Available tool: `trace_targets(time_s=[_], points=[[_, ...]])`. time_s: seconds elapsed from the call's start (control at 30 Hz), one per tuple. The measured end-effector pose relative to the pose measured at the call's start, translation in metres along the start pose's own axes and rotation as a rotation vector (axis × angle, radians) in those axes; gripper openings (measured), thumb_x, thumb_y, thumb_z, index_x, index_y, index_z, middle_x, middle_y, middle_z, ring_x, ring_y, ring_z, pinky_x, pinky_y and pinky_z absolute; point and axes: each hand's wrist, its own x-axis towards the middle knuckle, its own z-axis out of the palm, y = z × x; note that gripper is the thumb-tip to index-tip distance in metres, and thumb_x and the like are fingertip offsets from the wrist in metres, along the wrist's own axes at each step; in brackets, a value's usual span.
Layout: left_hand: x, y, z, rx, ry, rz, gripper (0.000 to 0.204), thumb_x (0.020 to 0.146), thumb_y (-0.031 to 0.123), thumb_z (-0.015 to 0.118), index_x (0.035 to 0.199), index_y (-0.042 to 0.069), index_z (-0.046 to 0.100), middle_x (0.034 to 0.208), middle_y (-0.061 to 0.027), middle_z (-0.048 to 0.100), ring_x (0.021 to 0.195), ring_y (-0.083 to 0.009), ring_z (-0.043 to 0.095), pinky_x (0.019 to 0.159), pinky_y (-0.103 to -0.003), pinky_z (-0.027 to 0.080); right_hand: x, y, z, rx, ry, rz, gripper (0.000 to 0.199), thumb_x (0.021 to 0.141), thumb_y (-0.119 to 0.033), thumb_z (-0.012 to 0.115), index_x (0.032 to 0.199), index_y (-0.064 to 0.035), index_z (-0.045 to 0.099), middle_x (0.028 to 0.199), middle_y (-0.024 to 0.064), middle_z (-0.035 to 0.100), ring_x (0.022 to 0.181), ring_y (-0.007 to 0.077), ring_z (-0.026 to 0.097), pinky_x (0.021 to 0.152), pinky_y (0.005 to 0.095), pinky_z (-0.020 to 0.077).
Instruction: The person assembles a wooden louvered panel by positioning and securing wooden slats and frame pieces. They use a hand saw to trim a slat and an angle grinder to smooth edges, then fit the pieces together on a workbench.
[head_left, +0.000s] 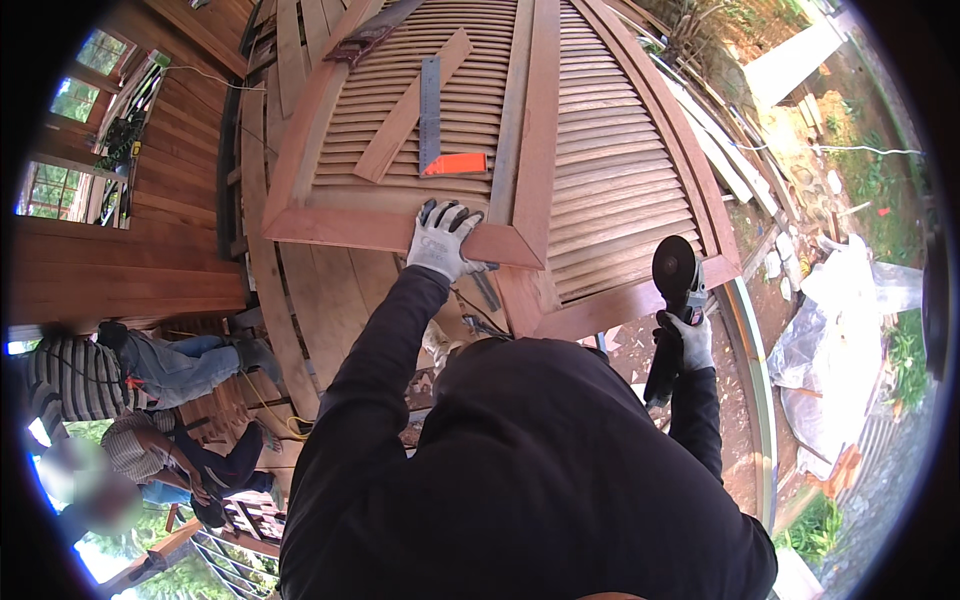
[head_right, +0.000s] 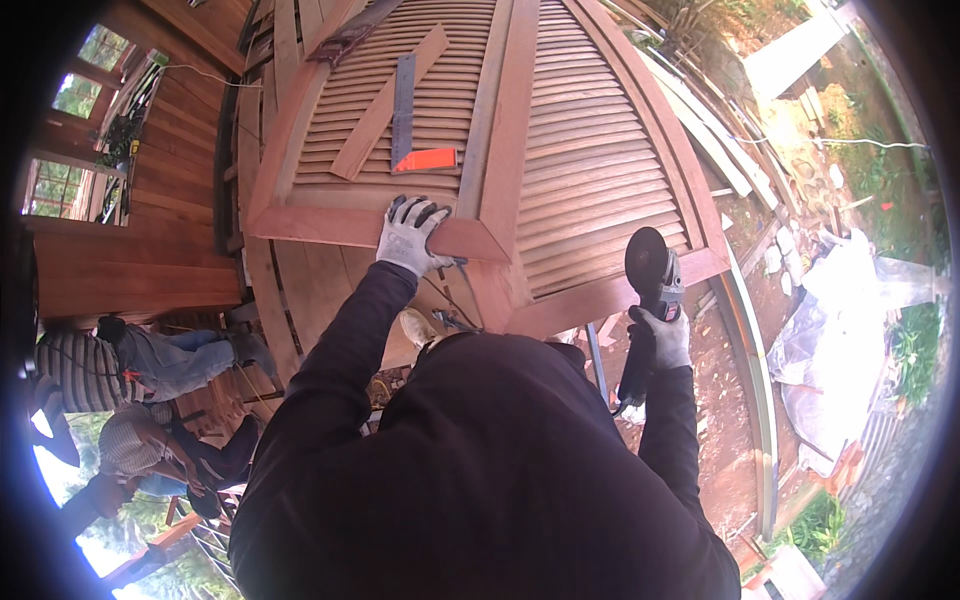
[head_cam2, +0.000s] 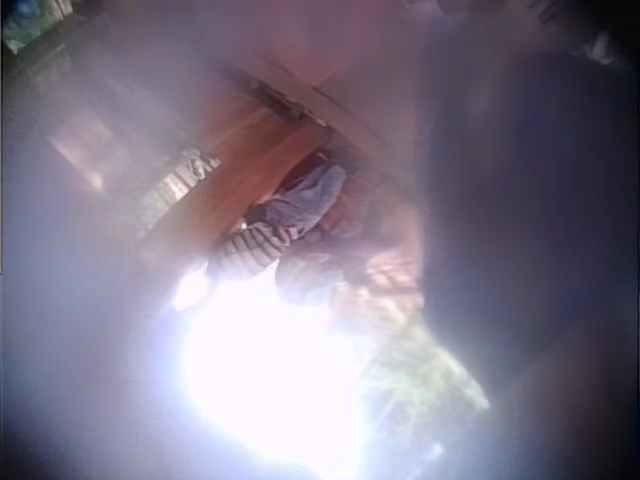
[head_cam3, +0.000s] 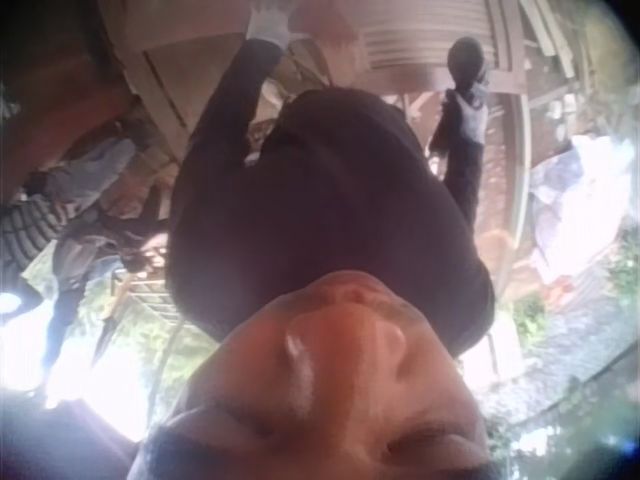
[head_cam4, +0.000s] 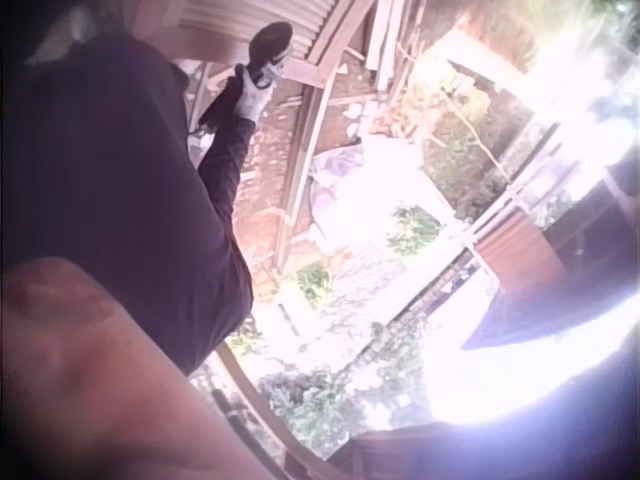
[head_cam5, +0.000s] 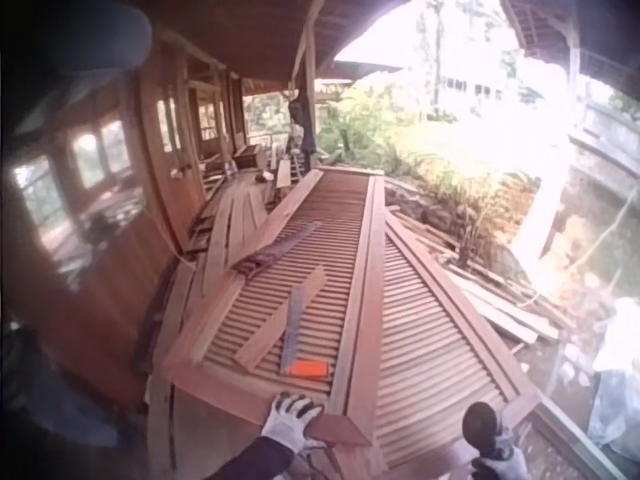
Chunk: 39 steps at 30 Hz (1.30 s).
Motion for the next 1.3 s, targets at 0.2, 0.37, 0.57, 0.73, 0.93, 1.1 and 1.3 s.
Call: trace_targets(time_s=[0.2,0.37,0.57,0.73,0.93,1.1,1.3], points=[[0.002,0.0,0.003,-0.055,0.011,-0.016,0.089,0.052,0.063,0.084,0.128,0.02,0.065,0.128,-0.008,0.056,0.129,-0.0315,0.047,0.118,-0.054,0.027,0.008,0.003,-0.004,0.005,-0.005,0.007,0.029,0.078,-0.004,0.08,0.102,0.001,0.064,0.08,0.009,0.067,0.058,0.0192,0.066,0.052,0.0322,0.0536],[0.003,0.002,-0.005,-0.061,-0.041,-0.052,0.09,0.051,0.061,0.086,0.129,0.021,0.064,0.13,-0.0078,0.055,0.13,-0.0322,0.044,0.117,-0.055,0.027,0.01,0.003,0.001,0.025,-0.009,-0.005,0.028,0.08,-0.003,0.078,0.103,0.0006,0.062,0.08,0.0092,0.067,0.058,0.0208,0.066,0.052,0.0331,0.0547],[0.002,0.003,-0.015,-0.024,-0.137,-0.119,0.094,0.054,0.065,0.084,0.133,0.021,0.057,0.132,-0.0082,0.053,0.134,-0.0344,0.04,0.115,-0.054,0.028,0.016,0.012,-0.002,-0.042,-0.018,-0.019,0.029,0.082,-0.009,0.076,0.105,-0.001,0.059,0.079,0.0091,0.065,0.057,0.024,0.066,0.051,0.0355,0.0559],[0.008,0.001,-0.018,-0.061,-0.242,-0.122,0.092,0.057,0.065,0.082,0.133,0.02,0.057,0.133,-0.0088,0.053,0.135,-0.0356,0.039,0.114,-0.054,0.028,0.022,0.017,-0.005,-0.052,-0.017,0.019,0.035,0.081,-0.006,0.075,0.109,0.0025,0.057,0.079,0.0125,0.065,0.057,0.0252,0.066,0.05,0.0355,0.0548],[-0.006,-0.017,-0.012,-0.003,-0.16,-0.122,0.094,0.056,0.065,0.082,0.135,0.022,0.055,0.134,-0.0089,0.051,0.137,-0.0366,0.037,0.116,-0.057,0.025,0.035,0.01,-0.001,-0.1,-0.065,-0.004,0.029,0.085,-0.015,0.075,0.105,-0.0011,0.058,0.077,0.0086,0.061,0.058,0.0237,0.064,0.052,0.0366,0.0555],[-0.029,-0.064,-0.039,0.021,-0.173,-0.266,0.096,0.052,0.067,0.083,0.134,0.026,0.055,0.135,-0.0081,0.05,0.137,-0.0363,0.037,0.115,-0.057,0.026,0.039,0.005,-0.001,-0.129,-0.078,-0.02,0.028,0.086,-0.015,0.074,0.104,-0.0005,0.059,0.077,0.0094,0.062,0.059,0.0253,0.065,0.053,0.0383,0.0565],[-0.031,-0.071,-0.04,-0.004,-0.162,-0.281,0.095,0.048,0.069,0.084,0.129,0.026,0.058,0.133,-0.0082,0.052,0.135,-0.0366,0.039,0.114,-0.057,0.027,0.04,-0.004,0.008,-0.13,-0.103,-0.034,0.027,0.085,-0.015,0.075,0.102,-0.0001,0.06,0.077,0.0095,0.063,0.06,0.0266,0.066,0.053,0.0393,0.0569]])
